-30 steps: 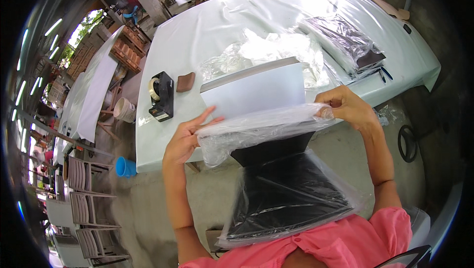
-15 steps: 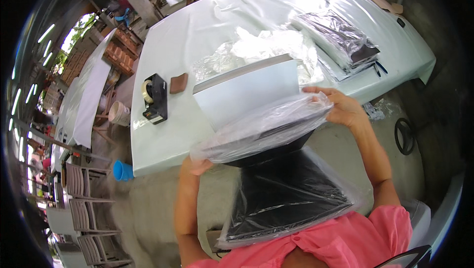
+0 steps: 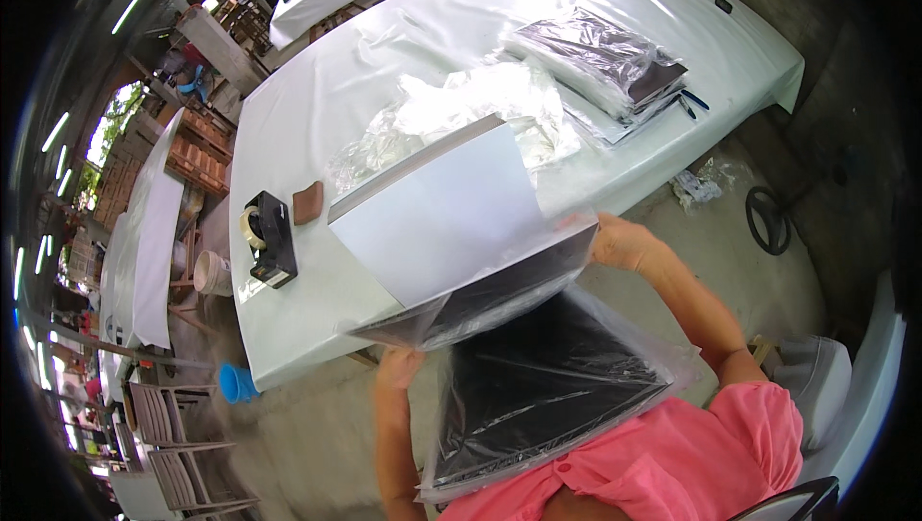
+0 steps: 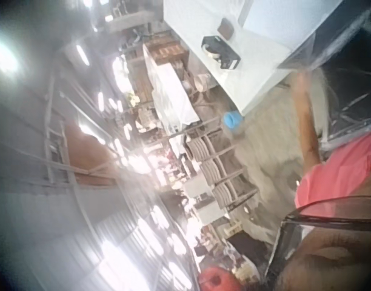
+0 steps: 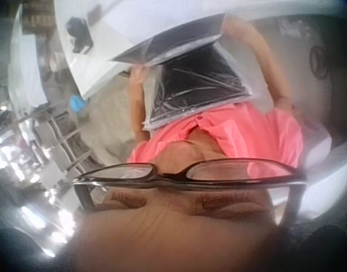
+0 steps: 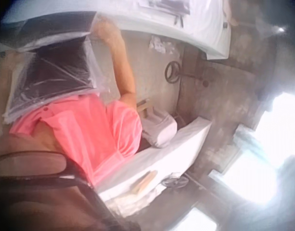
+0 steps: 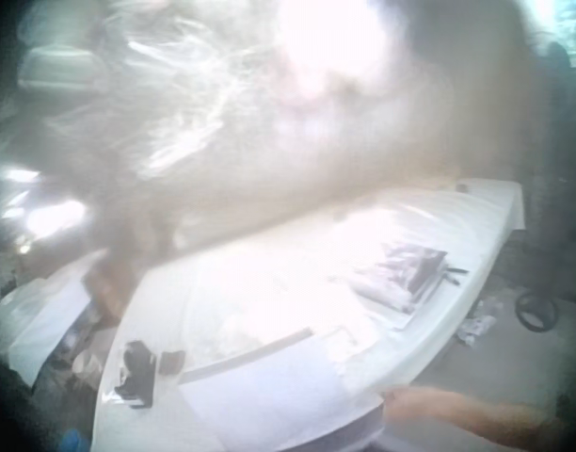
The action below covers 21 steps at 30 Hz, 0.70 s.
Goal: The person wraps a large flat black object in a clear plastic sheet by folding the sheet over the item and tucking it in by hand.
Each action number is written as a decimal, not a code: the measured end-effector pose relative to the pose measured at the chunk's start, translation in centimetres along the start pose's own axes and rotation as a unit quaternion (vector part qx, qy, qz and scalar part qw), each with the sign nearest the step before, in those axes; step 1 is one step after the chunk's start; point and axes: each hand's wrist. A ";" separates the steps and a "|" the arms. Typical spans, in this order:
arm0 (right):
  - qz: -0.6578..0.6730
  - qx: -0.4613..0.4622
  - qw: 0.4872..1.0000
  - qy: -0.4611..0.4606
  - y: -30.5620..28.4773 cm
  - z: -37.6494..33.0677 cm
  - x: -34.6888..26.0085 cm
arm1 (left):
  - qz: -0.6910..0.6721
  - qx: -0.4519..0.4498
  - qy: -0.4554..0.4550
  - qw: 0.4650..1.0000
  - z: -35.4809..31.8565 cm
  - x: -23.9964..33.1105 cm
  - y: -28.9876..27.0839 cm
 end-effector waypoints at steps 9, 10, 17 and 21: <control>0.055 0.104 0.981 0.154 -9.8 2.3 12.9 | -0.652 -0.043 -0.305 0.693 -2.1 4.4 4.8; 0.055 0.104 0.981 0.153 -10.1 3.1 13.4 | -0.663 -0.065 -0.320 0.673 -1.6 6.0 3.0; -0.057 0.176 0.971 0.151 -11.5 6.1 14.9 | -0.668 -0.008 -0.338 0.663 -3.3 4.2 6.2; -0.230 0.191 0.952 0.061 -11.2 5.5 13.9 | -0.661 0.083 -0.413 0.622 -5.6 2.7 8.5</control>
Point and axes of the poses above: each hand's wrist, its own z-axis towards the middle knuckle, its own y-axis out of the palm, x = y × z, and after that the axes turned 9 degrees about z, right-handed
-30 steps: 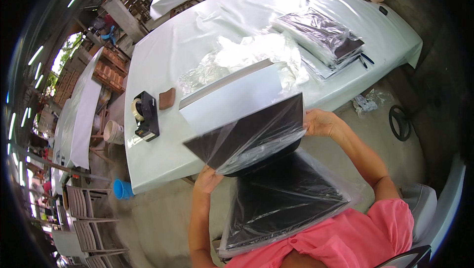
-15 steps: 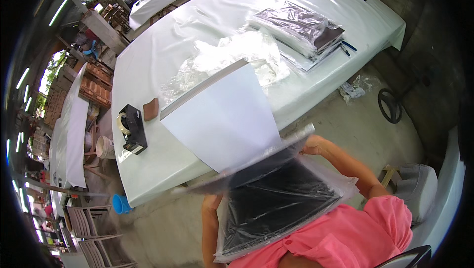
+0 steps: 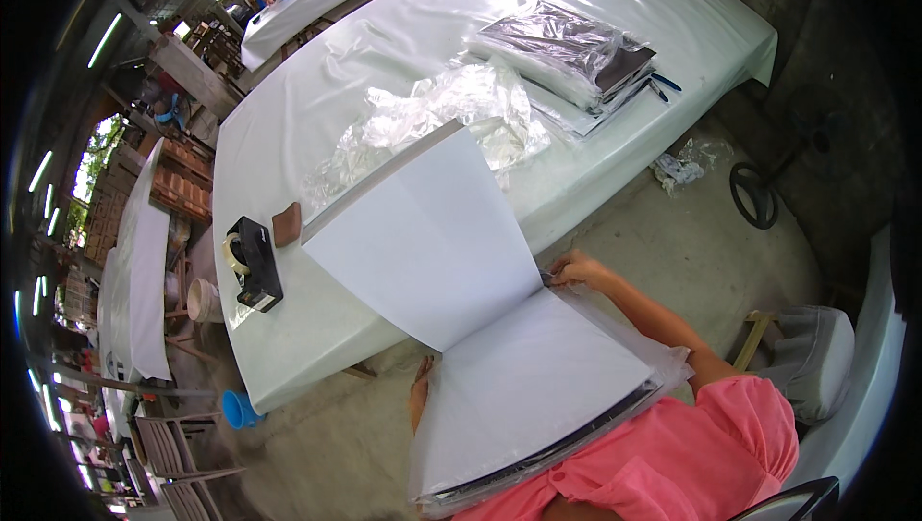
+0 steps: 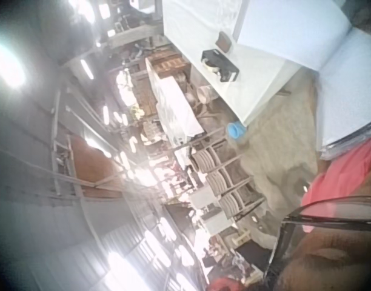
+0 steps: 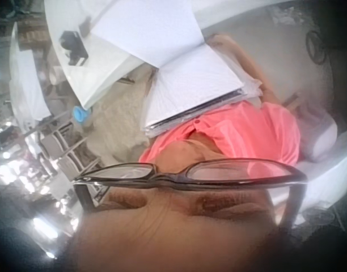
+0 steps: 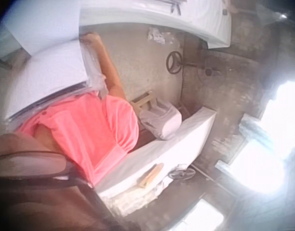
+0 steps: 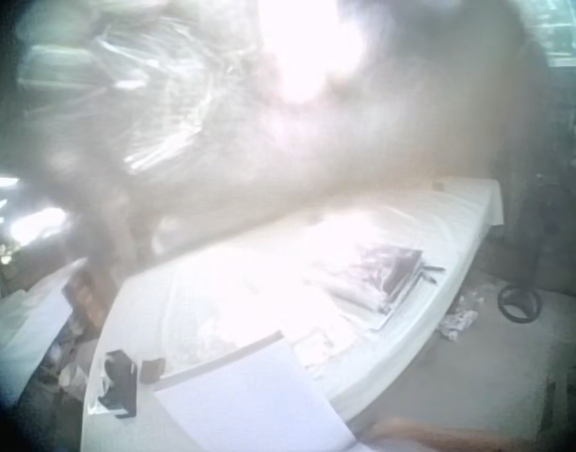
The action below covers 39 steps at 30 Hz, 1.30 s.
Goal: The person wraps a large flat black object in a clear plastic sheet by folding the sheet over the item and tucking it in by hand.
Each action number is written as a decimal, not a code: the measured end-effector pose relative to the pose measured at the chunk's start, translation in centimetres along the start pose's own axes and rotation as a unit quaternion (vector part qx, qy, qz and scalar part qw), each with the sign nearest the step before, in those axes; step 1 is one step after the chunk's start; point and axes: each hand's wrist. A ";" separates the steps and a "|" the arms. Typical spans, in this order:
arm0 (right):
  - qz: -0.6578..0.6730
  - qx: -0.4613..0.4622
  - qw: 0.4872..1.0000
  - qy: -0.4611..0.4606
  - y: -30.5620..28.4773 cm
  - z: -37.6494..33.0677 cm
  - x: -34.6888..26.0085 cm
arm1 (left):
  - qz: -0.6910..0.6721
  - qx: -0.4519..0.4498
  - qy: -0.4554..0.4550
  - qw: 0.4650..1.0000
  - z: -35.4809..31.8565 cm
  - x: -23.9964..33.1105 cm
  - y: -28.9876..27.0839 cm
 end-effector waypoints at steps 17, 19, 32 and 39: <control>-0.559 0.194 0.596 -0.543 0.9 13.9 -25.0 | 0.339 0.306 0.359 0.814 -6.2 20.1 3.1; -0.566 0.167 0.612 -0.527 1.3 14.2 -26.5 | 0.382 0.268 0.409 0.784 -6.7 21.6 3.6; -0.338 -0.058 0.809 -0.477 0.2 14.7 -36.2 | 0.358 0.092 0.444 0.816 -4.0 32.5 13.4; -0.293 -0.029 0.801 -0.521 1.9 12.2 -39.7 | 0.575 -0.028 0.467 0.671 3.6 36.3 21.8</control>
Point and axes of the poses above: each hand's wrist, its own z-axis towards the middle knuckle, its own y-axis out of the palm, x = y × z, and after that the axes turned 9 degrees about z, right-handed
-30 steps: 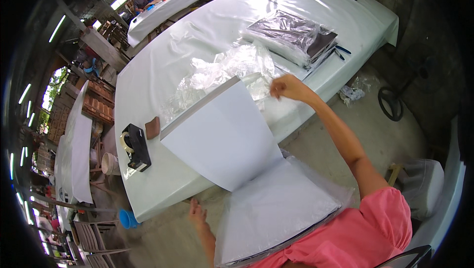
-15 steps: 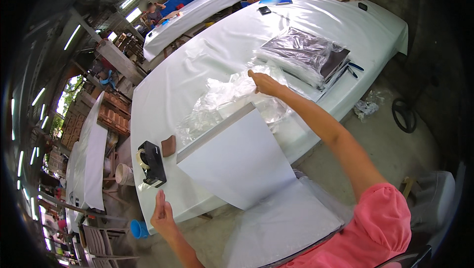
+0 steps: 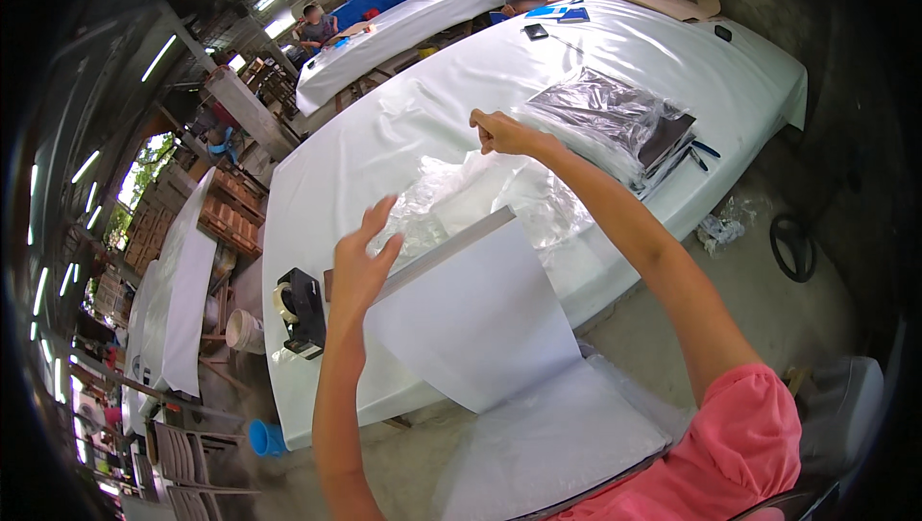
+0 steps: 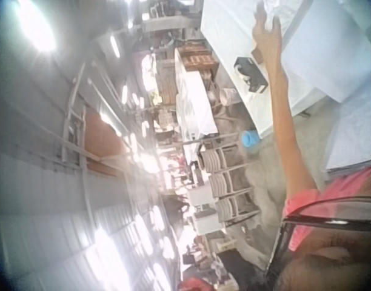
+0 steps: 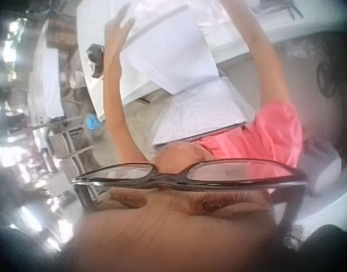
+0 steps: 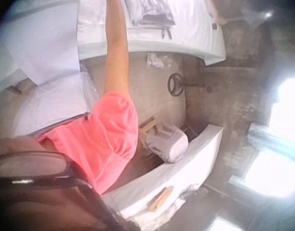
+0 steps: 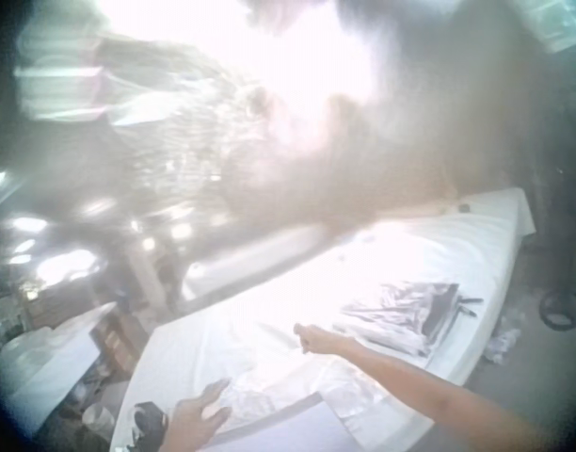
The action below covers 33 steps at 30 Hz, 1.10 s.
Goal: The person wraps a large flat black object in a clear plastic sheet by folding the sheet over the item and tucking it in by hand.
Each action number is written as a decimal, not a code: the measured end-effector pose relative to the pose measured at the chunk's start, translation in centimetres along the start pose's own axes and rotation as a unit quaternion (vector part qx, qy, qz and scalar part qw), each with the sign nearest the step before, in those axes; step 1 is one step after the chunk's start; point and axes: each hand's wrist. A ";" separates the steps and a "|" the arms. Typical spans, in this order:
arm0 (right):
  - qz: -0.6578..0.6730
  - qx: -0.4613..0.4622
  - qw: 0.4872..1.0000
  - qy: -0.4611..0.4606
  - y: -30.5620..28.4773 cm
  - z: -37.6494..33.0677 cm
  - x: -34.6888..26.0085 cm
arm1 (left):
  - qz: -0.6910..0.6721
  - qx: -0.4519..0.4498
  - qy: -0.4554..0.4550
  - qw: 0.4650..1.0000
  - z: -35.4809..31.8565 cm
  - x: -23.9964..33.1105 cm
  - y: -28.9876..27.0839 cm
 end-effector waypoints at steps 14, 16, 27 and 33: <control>0.025 0.154 0.962 -0.222 1.6 -0.8 -6.6 | 0.216 -0.115 -0.020 0.969 18.1 -2.4 7.6; -0.086 0.062 0.994 0.002 3.5 -1.5 -6.3 | 0.138 -0.072 0.004 0.988 18.1 -4.6 4.8; -0.117 0.173 0.977 0.045 0.9 -2.3 2.4 | -0.333 0.078 -0.105 0.934 15.4 -2.4 -5.4; 0.481 0.187 0.856 0.018 -1.8 -1.5 -4.2 | -0.437 0.082 -0.082 0.892 10.6 -3.9 -9.2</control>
Point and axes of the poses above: each hand's wrist, its own z-axis towards the middle knuckle, its own y-axis out of the palm, x = y × z, and after that the axes turned 9 degrees about z, right-handed
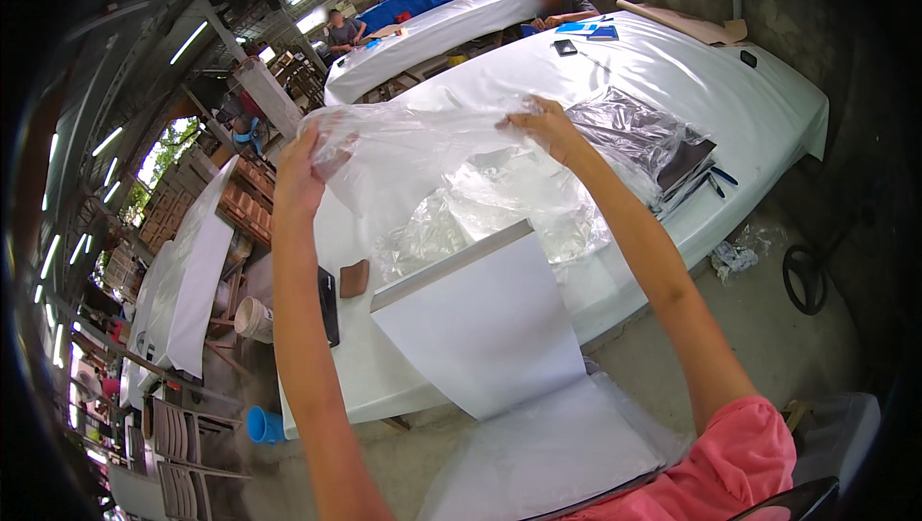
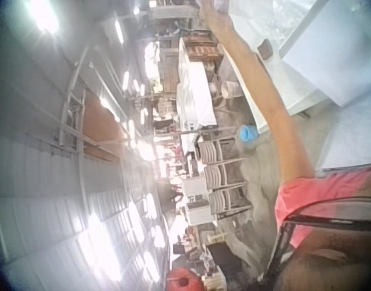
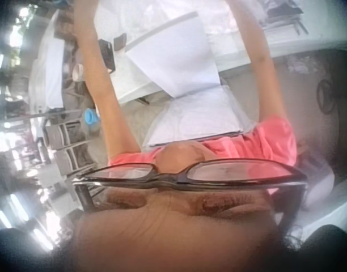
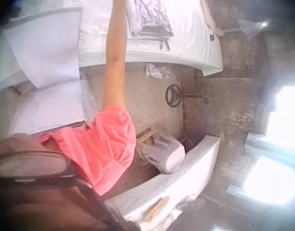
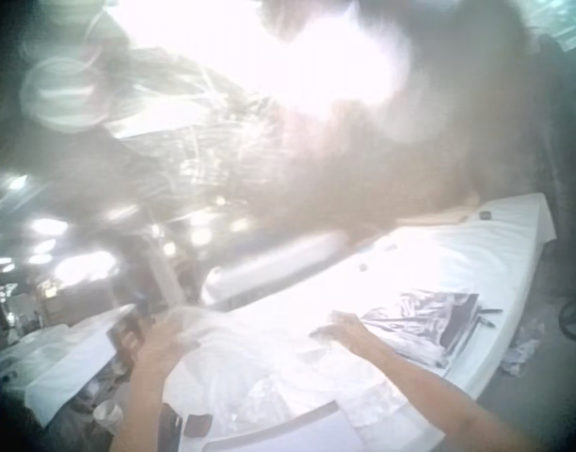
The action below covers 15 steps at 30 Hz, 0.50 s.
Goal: The person wraps a large flat black object in a clear plastic sheet by folding the sheet over the item and tucking it in by hand.
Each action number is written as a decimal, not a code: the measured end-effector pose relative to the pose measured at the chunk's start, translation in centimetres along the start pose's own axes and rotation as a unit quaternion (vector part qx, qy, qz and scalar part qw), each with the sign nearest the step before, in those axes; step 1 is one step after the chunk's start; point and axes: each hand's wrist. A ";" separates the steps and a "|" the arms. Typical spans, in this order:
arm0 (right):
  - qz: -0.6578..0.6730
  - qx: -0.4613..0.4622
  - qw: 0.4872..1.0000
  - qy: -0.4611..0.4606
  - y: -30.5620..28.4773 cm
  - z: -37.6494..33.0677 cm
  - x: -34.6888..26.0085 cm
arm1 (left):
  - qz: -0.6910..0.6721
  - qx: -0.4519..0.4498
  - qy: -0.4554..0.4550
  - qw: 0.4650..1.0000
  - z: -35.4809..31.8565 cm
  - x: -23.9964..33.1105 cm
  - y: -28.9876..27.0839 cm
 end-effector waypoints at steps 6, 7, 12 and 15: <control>-0.072 0.003 0.994 0.083 3.4 -1.6 -5.5 | -0.075 0.055 0.004 0.996 -2.3 -1.0 -5.9; -0.083 -0.006 0.994 0.074 3.5 -1.9 -5.7 | -0.083 0.062 0.003 0.995 -2.9 -1.0 -6.0; -0.076 0.010 0.997 0.026 4.6 -3.2 -6.5 | -0.078 0.072 0.022 0.994 -5.7 -0.8 -7.0; -0.016 0.005 1.000 0.005 5.2 -3.3 -6.7 | -0.097 0.016 0.010 0.995 -7.0 -0.8 -10.0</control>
Point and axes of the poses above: each hand's wrist, its own z-axis towards the middle knuckle, its own y-axis out of the palm, x = y × z, and after that the axes turned 9 degrees about z, right-handed
